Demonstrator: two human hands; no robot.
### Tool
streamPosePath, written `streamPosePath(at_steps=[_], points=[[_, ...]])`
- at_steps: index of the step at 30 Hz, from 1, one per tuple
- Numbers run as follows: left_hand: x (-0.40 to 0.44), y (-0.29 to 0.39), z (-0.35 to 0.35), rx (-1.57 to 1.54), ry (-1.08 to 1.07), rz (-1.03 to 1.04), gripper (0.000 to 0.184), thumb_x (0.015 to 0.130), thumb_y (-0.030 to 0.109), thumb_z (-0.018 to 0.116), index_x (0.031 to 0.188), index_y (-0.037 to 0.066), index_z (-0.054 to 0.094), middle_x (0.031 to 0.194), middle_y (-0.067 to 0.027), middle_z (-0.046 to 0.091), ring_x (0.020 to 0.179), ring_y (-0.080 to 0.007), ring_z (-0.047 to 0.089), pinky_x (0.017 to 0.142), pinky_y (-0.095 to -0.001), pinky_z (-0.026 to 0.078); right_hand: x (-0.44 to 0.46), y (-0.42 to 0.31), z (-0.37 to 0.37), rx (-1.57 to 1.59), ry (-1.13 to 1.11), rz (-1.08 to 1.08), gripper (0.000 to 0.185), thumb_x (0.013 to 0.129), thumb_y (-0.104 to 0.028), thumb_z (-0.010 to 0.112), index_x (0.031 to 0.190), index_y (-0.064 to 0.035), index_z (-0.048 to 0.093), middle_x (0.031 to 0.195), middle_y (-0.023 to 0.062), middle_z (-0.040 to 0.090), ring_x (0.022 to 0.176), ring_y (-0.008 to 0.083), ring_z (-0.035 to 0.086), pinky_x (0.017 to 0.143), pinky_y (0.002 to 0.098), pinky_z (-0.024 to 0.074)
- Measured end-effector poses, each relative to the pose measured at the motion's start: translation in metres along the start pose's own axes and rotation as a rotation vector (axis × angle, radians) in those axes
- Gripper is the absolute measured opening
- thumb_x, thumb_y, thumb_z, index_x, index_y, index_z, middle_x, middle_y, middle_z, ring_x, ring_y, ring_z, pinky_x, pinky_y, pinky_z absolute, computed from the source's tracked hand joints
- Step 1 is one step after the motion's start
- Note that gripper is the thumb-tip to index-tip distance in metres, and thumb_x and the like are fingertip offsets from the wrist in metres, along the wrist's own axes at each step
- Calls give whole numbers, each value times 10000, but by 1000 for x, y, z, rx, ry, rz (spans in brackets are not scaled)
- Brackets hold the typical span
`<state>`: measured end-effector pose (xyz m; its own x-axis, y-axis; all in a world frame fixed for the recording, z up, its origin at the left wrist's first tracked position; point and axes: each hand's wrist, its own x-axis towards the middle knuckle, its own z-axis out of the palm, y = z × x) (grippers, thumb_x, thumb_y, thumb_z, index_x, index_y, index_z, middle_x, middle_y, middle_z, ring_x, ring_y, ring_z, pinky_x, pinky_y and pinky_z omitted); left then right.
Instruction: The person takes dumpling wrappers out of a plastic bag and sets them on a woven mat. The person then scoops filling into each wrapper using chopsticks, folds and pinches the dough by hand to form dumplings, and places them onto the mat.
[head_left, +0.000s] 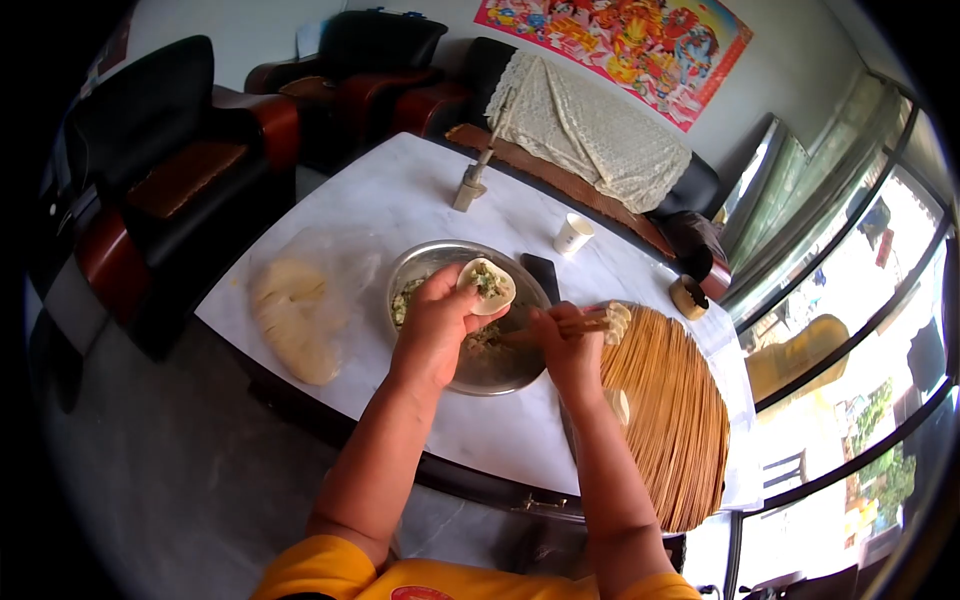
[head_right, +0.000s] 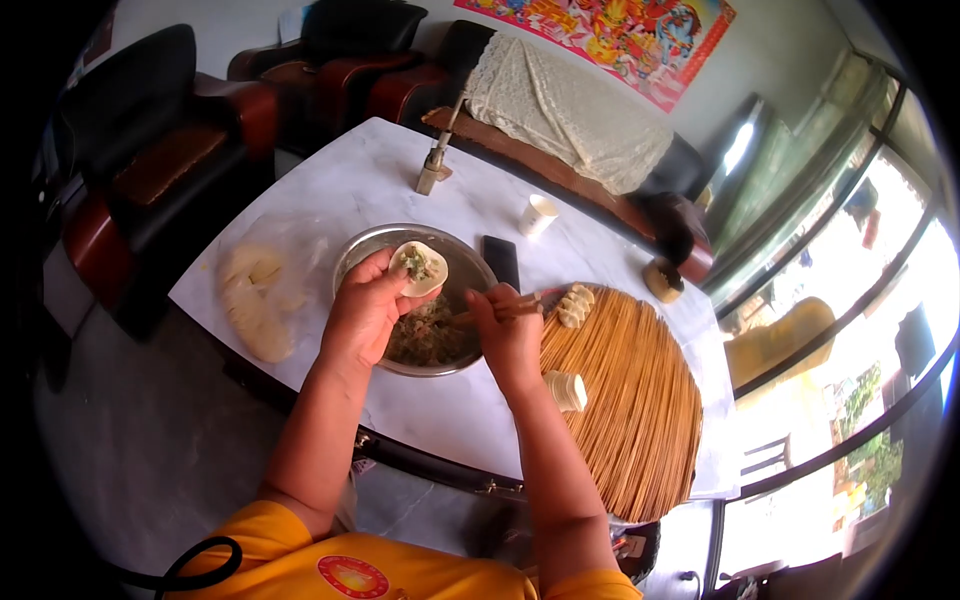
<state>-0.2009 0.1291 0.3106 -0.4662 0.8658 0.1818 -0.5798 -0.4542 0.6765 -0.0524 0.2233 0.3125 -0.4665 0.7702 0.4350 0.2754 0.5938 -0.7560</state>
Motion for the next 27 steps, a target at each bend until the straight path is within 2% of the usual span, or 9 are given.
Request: streamPosePath(at_steps=[2, 4, 6, 8, 12, 16, 19, 22, 27], points=[[-4, -5, 6, 15, -27, -31, 253, 897, 100, 509, 1118, -17, 542, 1067, -104, 603, 991, -203, 593, 875, -377, 501, -5, -3, -2, 248, -44, 17, 136, 805, -69, 677, 876, 20, 603, 703, 55, 602, 649, 112, 577, 560, 240, 455], [-6, -10, 10, -54, -71, -34, 252, 882, 73, 505, 1111, -25, 540, 1057, -121, 603, 981, -227, 597, 877, -386, 504, -17, 18, -8, 380, -54, -82, 284, 785, -48, 693, 1033, 24, 573, 860, 98, 633, 826, 168, 629, 685, 257, 503], [-12, -8, 21, -12, -161, -66, 212, 877, 39, 490, 1070, -26, 552, 1026, -130, 604, 942, -240, 607, 851, -377, 524, -37, 15, -32, 242, -7, -145, 386, 773, -62, 710, 1116, 11, 549, 994, 107, 622, 951, 187, 610, 757, 280, 508], [-26, 0, 36, -5, -250, -139, 252, 883, 29, 478, 1122, -29, 533, 1090, -153, 598, 1026, -267, 593, 847, -349, 525, -68, 3, -57, 223, 158, 34, 412, 773, -79, 711, 1138, 0, 538, 996, 94, 623, 980, 188, 599, 780, 300, 512], [-71, 6, 68, -71, -407, -278, 419, 877, 45, 525, 1271, -40, 413, 1217, -261, 507, 1076, -294, 574, 782, -300, 565, -135, -19, -105, 178, 294, -251, 318, 806, 10, 636, 1110, 22, 543, 1010, 106, 626, 916, 163, 612, 794, 284, 503], [-98, -24, 88, -40, -485, -469, 405, 873, 7, 496, 1260, -60, 397, 1188, -251, 522, 1050, -295, 588, 745, -303, 588, -175, -43, -140, 85, 390, -306, 279, 824, -30, 620, 1095, 17, 571, 1035, 122, 620, 912, 204, 626, 784, 287, 505], [-122, -54, 114, 57, -481, -581, 352, 847, 32, 534, 1179, -54, 455, 1069, -177, 591, 936, -251, 639, 688, -289, 590, -191, -44, -160, 109, 413, -276, 304, 821, -61, 632, 1106, 23, 568, 1045, 117, 619, 943, 214, 615, 806, 299, 496], [-129, -76, 125, 142, -495, -681, 313, 819, 43, 545, 1120, -31, 499, 1009, -144, 610, 873, -228, 655, 647, -282, 584, -190, -32, -175, 40, 371, -305, 351, 793, -113, 669, 1107, 9, 571, 1046, 117, 617, 974, 248, 599, 838, 335, 476], [-120, -96, 126, 250, -515, -760, 327, 795, 31, 519, 1117, -27, 509, 969, -112, 616, 813, -193, 652, 625, -280, 570, -185, -9, -190, 70, 49, -277, 471, 737, -232, 711, 1121, -10, 553, 1069, 155, 587, 1010, 339, 554, 851, 417, 444]])
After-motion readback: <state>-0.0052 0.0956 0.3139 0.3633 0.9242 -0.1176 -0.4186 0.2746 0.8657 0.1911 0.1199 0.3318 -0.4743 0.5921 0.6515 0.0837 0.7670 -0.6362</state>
